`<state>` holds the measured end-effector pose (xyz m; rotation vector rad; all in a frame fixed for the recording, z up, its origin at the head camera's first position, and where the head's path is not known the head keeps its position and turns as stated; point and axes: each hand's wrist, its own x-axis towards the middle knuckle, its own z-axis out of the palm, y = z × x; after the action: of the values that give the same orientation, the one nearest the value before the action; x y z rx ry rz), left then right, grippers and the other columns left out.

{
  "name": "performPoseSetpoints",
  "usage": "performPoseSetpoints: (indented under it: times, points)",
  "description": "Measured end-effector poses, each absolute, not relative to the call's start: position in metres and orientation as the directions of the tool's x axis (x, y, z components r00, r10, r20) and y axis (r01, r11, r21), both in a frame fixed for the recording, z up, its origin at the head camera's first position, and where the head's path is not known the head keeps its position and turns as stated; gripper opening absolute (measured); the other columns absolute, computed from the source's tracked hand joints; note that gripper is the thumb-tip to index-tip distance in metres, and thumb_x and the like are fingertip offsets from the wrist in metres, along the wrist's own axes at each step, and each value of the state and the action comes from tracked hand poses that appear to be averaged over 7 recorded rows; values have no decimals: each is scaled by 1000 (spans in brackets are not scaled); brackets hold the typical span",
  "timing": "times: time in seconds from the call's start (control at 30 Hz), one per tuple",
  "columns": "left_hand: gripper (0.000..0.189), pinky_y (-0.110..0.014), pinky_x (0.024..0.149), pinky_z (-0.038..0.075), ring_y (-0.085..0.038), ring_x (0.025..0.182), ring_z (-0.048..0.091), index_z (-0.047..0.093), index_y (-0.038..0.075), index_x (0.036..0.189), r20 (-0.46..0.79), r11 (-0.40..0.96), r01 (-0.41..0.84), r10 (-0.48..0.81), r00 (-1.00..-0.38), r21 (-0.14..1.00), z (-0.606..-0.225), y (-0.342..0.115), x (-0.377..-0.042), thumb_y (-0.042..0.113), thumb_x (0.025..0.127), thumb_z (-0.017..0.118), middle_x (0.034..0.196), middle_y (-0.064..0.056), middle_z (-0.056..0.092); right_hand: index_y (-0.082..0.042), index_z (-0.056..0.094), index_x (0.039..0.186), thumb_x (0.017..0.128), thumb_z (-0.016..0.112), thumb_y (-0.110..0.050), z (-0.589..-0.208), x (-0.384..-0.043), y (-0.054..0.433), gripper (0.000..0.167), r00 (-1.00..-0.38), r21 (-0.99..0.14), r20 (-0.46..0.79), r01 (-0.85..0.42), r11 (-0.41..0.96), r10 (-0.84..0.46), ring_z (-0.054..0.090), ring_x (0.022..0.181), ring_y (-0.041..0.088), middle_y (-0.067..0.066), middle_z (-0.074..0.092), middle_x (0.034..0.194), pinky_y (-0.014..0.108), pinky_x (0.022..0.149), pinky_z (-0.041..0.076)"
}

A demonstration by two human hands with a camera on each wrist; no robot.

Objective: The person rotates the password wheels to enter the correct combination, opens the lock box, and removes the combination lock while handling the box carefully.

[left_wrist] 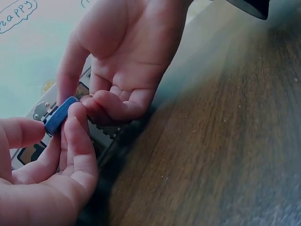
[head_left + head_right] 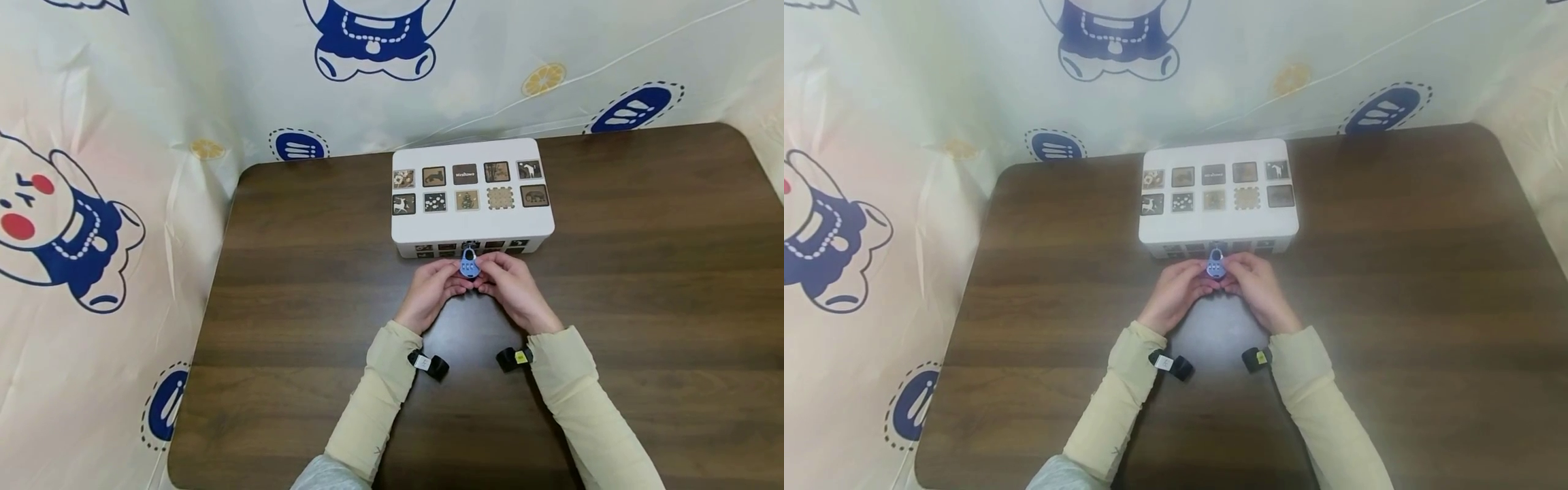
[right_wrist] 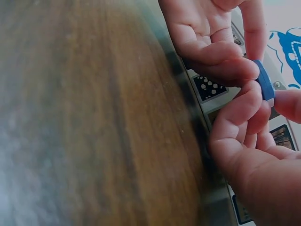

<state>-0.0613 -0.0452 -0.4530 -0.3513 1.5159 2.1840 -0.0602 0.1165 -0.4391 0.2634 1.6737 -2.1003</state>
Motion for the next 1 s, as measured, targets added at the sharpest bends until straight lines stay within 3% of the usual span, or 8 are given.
performPoseSetpoints:
  times: [0.57,1.0]
  points:
    - [30,-20,66,53,-9,70,62,55,-15,120,-392,-301,-457,252,-885,837,-461,-43,-60,3,97,52,86,-4,63,-6,53,97,102,44,-12,-455,-64,115,11,-876,-778,-406,481,-405,-260,56,70,9,1,58,87,20,64,51]
    - [25,-20,66,53,-8,68,63,54,-16,115,-363,-352,-430,241,-900,832,-467,-41,-60,-2,93,54,78,-1,68,-6,55,93,101,47,-11,-466,-64,115,12,-906,-782,-334,421,-459,-261,55,71,10,2,58,87,20,65,51]
